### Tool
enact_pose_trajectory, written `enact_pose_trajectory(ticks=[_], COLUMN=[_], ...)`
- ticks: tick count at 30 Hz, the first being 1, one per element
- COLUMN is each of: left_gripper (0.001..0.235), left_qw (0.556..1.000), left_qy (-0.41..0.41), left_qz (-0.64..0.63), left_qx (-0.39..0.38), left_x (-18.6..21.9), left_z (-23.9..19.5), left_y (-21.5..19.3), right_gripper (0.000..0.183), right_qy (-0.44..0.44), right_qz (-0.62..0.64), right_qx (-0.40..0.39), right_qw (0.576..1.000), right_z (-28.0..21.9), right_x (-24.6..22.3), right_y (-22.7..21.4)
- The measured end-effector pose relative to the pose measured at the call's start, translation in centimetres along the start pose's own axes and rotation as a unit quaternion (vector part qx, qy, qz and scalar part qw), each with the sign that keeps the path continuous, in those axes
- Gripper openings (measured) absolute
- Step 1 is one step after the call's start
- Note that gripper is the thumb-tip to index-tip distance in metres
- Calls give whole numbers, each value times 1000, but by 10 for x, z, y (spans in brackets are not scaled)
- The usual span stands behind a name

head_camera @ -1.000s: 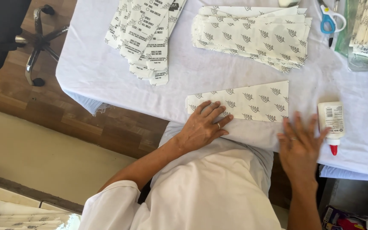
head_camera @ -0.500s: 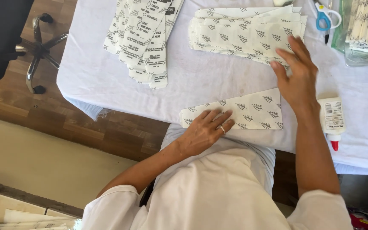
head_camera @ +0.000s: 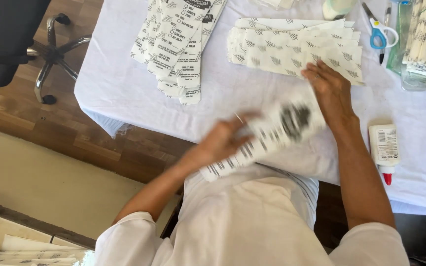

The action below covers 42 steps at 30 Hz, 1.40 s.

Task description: Applying glue to paper strips and folding them into a specific shape.

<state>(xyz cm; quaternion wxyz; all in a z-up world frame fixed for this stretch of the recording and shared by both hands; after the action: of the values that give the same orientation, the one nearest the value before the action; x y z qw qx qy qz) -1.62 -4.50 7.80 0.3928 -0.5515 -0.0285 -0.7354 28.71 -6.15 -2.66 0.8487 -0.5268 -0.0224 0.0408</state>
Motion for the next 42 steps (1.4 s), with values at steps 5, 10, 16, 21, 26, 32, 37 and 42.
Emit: enact_pose_trajectory(ticks=[5,10,16,21,26,32,37,42], left_gripper=[56,44,37,33,36,22,13,25], left_qw=[976,939,757,974,965,951,942,965], left_qy=[-82,-71,-82,-59,148,162,180,139], left_qz=[77,261,617,108,203,254,277,218], left_qx=[184,214,200,190,-69,-75,-56,-45], left_x=[-72,-161,-195,-129,-60,-70,-64,-57], left_z=[26,57,69,51,13,-4,0,14], left_y=[-128,-187,-153,-52,57,76,72,60], right_gripper=[20,19,19,86,38,41,41,38], right_qy=[-64,-19,148,484,549,481,431,408], right_qz=[24,71,50,-32,160,499,465,408], right_qx=[133,58,59,-158,34,288,317,278], right_qw=[989,996,986,860,820,660,705,768], right_z=[-21,-63,-132,-173,-193,-203,-208,-180], right_x=[-85,-136,-48,26,32,7,-22,-59], right_y=[-93,-103,-125,-148,-160,-158,-137,-115])
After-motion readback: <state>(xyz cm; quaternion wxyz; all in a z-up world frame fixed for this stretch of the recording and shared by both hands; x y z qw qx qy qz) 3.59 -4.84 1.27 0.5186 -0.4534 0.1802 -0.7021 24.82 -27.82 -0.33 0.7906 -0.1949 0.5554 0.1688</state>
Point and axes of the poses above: each hand's wrist, its own z-axis towards the middle knuckle, its own y-axis out of the palm, x = y × z, the point moved 6 cm from there along z, towards the middle knuckle, and after that the axes turned 2 degrees about -z, right-handed, at the moved point
